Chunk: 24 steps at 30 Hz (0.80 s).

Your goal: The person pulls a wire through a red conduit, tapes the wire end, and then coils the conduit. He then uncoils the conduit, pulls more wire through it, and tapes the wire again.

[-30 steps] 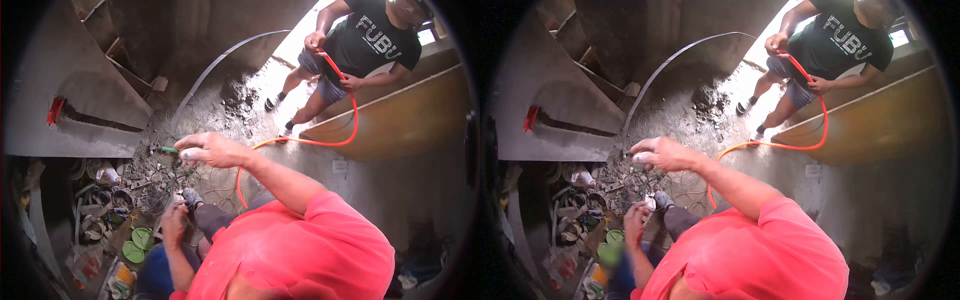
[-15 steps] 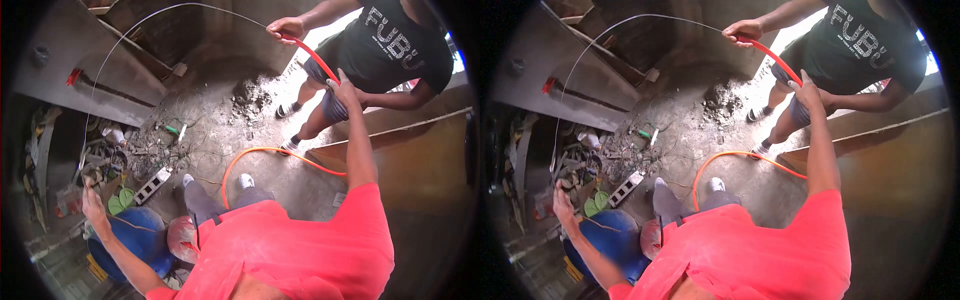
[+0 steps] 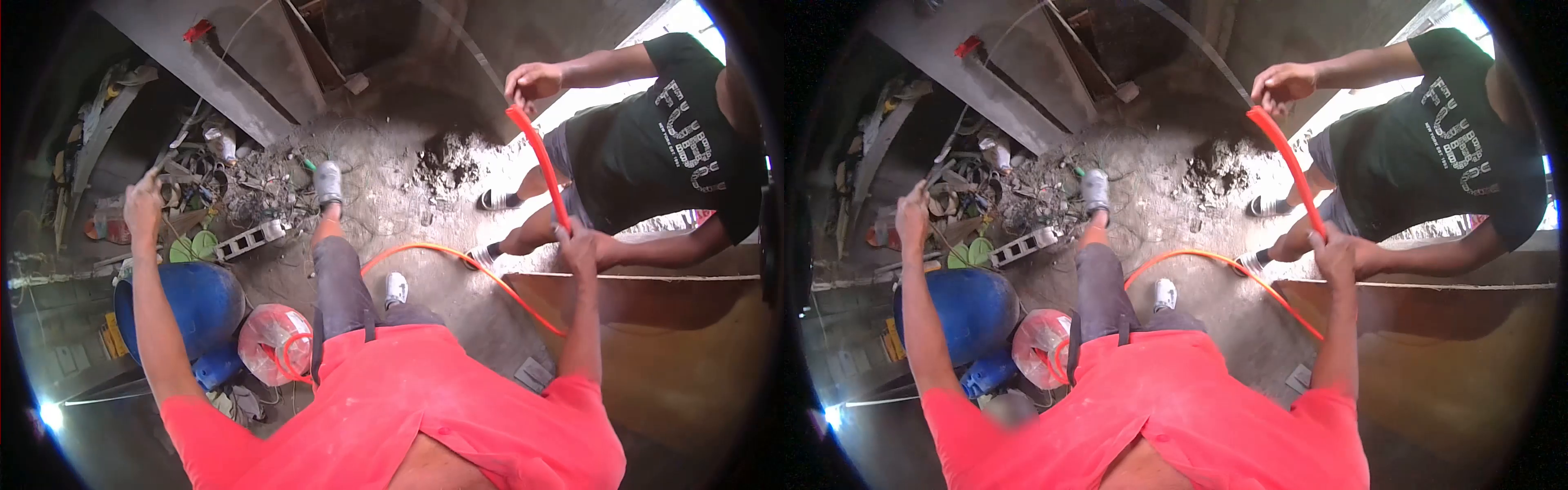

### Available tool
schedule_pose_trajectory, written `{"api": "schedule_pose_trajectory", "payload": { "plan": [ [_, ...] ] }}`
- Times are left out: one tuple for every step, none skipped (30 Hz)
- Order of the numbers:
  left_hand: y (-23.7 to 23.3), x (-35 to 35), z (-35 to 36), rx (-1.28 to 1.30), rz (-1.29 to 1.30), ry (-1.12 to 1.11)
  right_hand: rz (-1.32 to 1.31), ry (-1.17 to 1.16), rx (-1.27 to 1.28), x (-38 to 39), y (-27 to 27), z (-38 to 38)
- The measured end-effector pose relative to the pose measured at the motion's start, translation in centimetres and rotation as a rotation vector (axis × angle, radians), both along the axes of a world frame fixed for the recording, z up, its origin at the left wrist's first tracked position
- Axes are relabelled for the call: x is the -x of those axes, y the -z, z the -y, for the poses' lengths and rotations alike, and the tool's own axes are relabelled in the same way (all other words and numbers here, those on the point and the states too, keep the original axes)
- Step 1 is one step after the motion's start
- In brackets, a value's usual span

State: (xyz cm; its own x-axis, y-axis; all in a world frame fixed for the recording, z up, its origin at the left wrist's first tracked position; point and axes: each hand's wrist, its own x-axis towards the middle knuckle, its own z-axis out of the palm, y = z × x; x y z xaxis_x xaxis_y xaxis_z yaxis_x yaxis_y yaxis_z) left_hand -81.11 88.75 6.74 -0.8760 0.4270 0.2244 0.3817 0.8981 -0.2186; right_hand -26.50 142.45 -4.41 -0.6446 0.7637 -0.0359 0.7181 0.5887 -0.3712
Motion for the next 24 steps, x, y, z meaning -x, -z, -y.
{"api": "schedule_pose_trajectory", "payload": {
  "plan": [
    [-0.6,1.7,0.1,-0.022,-0.138,0.084,0.048,-0.005,0.077,-0.4,-0.6,1.3],
    [-1.4,4.0,0.3,-0.040,-0.275,0.176,0.002,-0.018,0.169,-1.3,-0.7,2.3],
    [-2.8,6.4,-0.9,-0.109,-0.346,0.302,-0.041,-0.026,0.263,-2.6,-0.7,3.3],
    [-4.8,8.5,-3.3,-0.178,-0.413,0.435,-0.055,-0.007,0.266,-3.9,-0.9,4.6],
    [-7.3,9.3,-7.3,-0.185,-0.428,0.536,-0.018,0.002,0.270,-5.1,-1.1,5.8],
    [-9.9,9.3,-11.8,-0.190,-0.444,0.640,0.016,0.013,0.275,-6.5,-1.2,7.0],
    [-12.1,8.3,-16.9,-0.212,-0.447,0.703,-0.006,0.039,0.369,-8.2,-0.7,8.2],
    [-14.0,6.6,-22.6,-0.234,-0.449,0.772,-0.034,0.068,0.465,-10.0,0.0,9.6],
    [-15.4,4.5,-28.1,-0.218,-0.444,0.862,0.079,0.147,0.642,-11.4,0.5,11.4],
    [-16.1,2.4,-33.4,-0.201,-0.432,0.957,0.191,0.226,0.828,-13.2,1.2,13.6],
    [-15.8,1.2,-38.7,-0.179,-0.442,1.083,0.191,0.252,0.847,-15.7,3.1,16.4],
    [-14.8,-0.2,-44.0,-0.157,-0.446,1.209,0.194,0.279,0.870,-18.2,5.8,19.7],
    [-13.0,-1.8,-49.3,-0.127,-0.423,1.315,0.139,0.312,0.899,-20.6,8.1,22.9],
    [-10.7,-4.4,-53.5,-0.094,-0.393,1.420,0.087,0.346,0.932,-23.3,10.1,26.8],
    [-8.5,-8.6,-56.4,-0.044,-0.291,1.410,0.071,0.422,0.978,-26.0,12.8,31.0],
    [-6.5,-12.9,-58.6,0.006,-0.193,1.397,0.053,0.500,1.020,-28.4,15.0,35.1],
    [-4.4,-16.1,-60.2,-0.025,-0.108,1.432,0.035,0.550,1.030,-30.0,15.8,38.9],
    [-2.2,-18.7,-61.8,-0.058,-0.021,1.464,0.062,0.685,1.100,-31.3,16.3,42.3],
    [0.3,-19.9,-63.5,-0.037,0.001,1.498,0.092,0.820,1.173,-32.2,16.8,44.9],
    [2.6,-20.5,-65.1,-0.036,0.026,1.542,0.085,0.870,1.187,-32.9,17.5,47.2],
    [5.6,-20.8,-67.0,-0.140,0.107,1.561,0.080,0.895,1.181,-33.7,18.4,49.3],
    [8.3,-22.1,-68.5,-0.243,0.200,1.568,0.085,0.920,1.174,-34.5,19.2,51.3],
    [7.5,-24.6,-68.0,-0.163,0.489,1.408,0.098,0.969,1.197,-35.2,20.5,53.6],
    [10.4,-23.7,-69.8,-0.250,0.754,1.342,0.081,0.946,1.147,-35.9,22.3,55.6]
  ]
}}
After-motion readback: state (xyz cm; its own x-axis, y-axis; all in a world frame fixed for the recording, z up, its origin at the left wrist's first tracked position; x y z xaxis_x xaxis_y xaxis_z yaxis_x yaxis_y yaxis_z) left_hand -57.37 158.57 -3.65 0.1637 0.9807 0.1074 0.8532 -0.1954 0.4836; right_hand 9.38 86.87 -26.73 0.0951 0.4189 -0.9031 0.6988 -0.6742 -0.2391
